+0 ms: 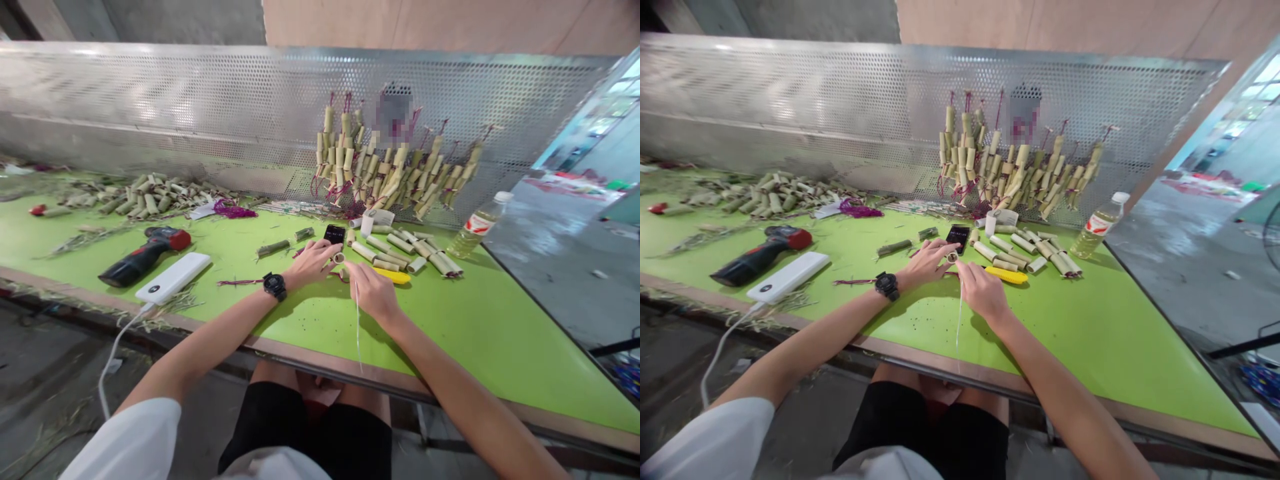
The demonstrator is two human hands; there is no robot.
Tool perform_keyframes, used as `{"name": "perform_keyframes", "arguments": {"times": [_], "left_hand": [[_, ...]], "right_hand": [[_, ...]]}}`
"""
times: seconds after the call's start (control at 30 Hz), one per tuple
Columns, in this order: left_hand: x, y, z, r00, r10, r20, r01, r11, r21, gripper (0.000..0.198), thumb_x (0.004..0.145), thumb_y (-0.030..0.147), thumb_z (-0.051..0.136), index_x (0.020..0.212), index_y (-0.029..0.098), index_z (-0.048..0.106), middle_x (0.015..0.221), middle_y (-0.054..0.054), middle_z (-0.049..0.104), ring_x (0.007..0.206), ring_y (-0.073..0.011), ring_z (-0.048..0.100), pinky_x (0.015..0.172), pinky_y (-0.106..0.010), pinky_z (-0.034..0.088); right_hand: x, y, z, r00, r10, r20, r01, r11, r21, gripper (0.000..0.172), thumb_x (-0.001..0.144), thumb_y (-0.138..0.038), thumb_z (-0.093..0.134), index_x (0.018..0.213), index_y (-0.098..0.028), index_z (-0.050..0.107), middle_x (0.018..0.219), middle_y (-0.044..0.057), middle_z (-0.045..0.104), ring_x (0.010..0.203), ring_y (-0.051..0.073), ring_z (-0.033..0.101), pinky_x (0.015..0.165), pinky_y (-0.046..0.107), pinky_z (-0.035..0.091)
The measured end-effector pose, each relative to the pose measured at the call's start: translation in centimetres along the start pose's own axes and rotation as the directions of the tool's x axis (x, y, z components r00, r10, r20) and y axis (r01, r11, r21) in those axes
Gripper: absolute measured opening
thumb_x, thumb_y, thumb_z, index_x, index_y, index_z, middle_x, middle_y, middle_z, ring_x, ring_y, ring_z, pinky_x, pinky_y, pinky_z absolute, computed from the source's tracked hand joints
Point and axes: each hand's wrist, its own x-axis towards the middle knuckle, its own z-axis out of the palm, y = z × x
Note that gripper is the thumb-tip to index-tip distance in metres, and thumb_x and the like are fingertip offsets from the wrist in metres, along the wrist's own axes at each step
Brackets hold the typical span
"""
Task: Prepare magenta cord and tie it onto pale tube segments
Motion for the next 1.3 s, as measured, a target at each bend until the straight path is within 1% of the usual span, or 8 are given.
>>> {"name": "perform_keyframes", "arguments": {"times": [0.4, 0.57, 0.63, 0.7, 0.83, 0.93, 1.07, 1.3], "left_hand": [[0.0, 0.1, -0.5, 0.998, -0.055, 0.044, 0.058, 0.995, -0.076, 0.053, 0.101, 0.022, 0.052, 0.154, 0.015, 0.050, 0.132, -0.017, 0.067, 0.127, -0.0315, 0.053, 0.107, -0.049, 0.041], [0.1, 0.7, -0.5, 0.980, -0.193, -0.044, 0.166, 0.924, -0.346, 0.038, 0.102, 0.033, 0.060, 0.139, 0.020, 0.060, 0.130, -0.013, 0.068, 0.122, -0.0294, 0.057, 0.110, -0.050, 0.040], [0.3, 0.9, -0.4, 0.950, -0.287, -0.121, 0.166, 0.796, -0.582, 0.031, 0.101, 0.034, 0.063, 0.129, 0.021, 0.062, 0.128, -0.011, 0.068, 0.118, -0.0259, 0.060, 0.108, -0.044, 0.044], [0.6, 0.9, -0.2, 0.889, -0.439, -0.130, 0.151, 0.550, -0.822, 0.024, 0.101, 0.034, 0.065, 0.121, 0.021, 0.063, 0.119, -0.009, 0.070, 0.107, -0.0211, 0.064, 0.096, -0.035, 0.050], [1.1, 1.1, -0.4, 0.744, -0.640, 0.191, 0.200, -0.061, -0.978, 0.015, 0.102, 0.033, 0.064, 0.103, 0.018, 0.064, 0.089, -0.003, 0.065, 0.071, -0.0108, 0.056, 0.062, -0.021, 0.043], [1.1, 1.9, -1.1, 0.756, -0.544, 0.363, 0.201, -0.335, -0.920, 0.012, 0.103, 0.029, 0.060, 0.103, 0.018, 0.062, 0.086, -0.002, 0.062, 0.064, -0.0091, 0.051, 0.057, -0.020, 0.039], [1.0, 3.2, -1.6, 0.813, -0.409, 0.414, 0.232, -0.425, -0.875, 0.008, 0.100, 0.027, 0.061, 0.098, 0.019, 0.062, 0.087, -0.003, 0.062, 0.067, -0.0118, 0.053, 0.058, -0.022, 0.042], [0.7, 3.6, -1.0, 0.796, -0.372, 0.478, 0.282, -0.471, -0.836, 0.016, 0.099, 0.029, 0.065, 0.090, 0.019, 0.058, 0.080, -0.002, 0.061, 0.067, -0.0130, 0.056, 0.061, -0.025, 0.048]], "right_hand": [[-0.2, -0.3, -0.5, 0.989, 0.093, 0.113, -0.108, 0.984, 0.140, 0.038, 0.108, -0.014, 0.038, 0.123, -0.015, 0.074, 0.092, 0.009, 0.076, 0.071, 0.014, 0.066, 0.061, 0.025, 0.048], [0.0, 1.4, 0.0, 0.946, 0.320, 0.055, -0.325, 0.924, 0.204, 0.043, 0.111, -0.023, 0.030, 0.109, -0.016, 0.073, 0.081, 0.009, 0.071, 0.057, 0.016, 0.058, 0.053, 0.028, 0.042], [0.0, 2.5, 0.1, 0.906, 0.423, -0.001, -0.410, 0.877, 0.250, 0.040, 0.110, -0.027, 0.033, 0.105, -0.016, 0.071, 0.084, 0.009, 0.071, 0.065, 0.018, 0.061, 0.058, 0.029, 0.046], [0.0, 3.4, 0.2, 0.879, 0.477, 0.026, -0.459, 0.829, 0.318, 0.040, 0.109, -0.030, 0.033, 0.098, -0.017, 0.070, 0.084, 0.009, 0.071, 0.072, 0.020, 0.064, 0.062, 0.030, 0.049], [0.1, 3.7, 0.4, 0.901, 0.416, 0.121, -0.427, 0.809, 0.403, 0.053, 0.112, -0.034, 0.023, 0.087, -0.021, 0.069, 0.092, 0.009, 0.070, 0.084, 0.022, 0.066, 0.073, 0.034, 0.053], [0.3, 2.7, 0.2, 0.932, 0.317, 0.176, -0.363, 0.809, 0.462, 0.055, 0.114, -0.041, 0.021, 0.103, -0.019, 0.070, 0.082, 0.007, 0.066, 0.073, 0.020, 0.063, 0.068, 0.033, 0.051], [0.4, 1.2, -0.4, 0.939, 0.212, 0.270, -0.319, 0.829, 0.460, 0.055, 0.115, -0.044, 0.021, 0.125, -0.015, 0.067, 0.061, -0.002, 0.055, 0.052, 0.016, 0.051, 0.055, 0.028, 0.039], [0.4, 0.3, -0.8, 0.953, 0.173, 0.249, -0.252, 0.909, 0.333, 0.053, 0.114, -0.041, 0.028, 0.136, -0.015, 0.069, 0.058, -0.002, 0.063, 0.046, 0.012, 0.048, 0.048, 0.025, 0.028]]}}
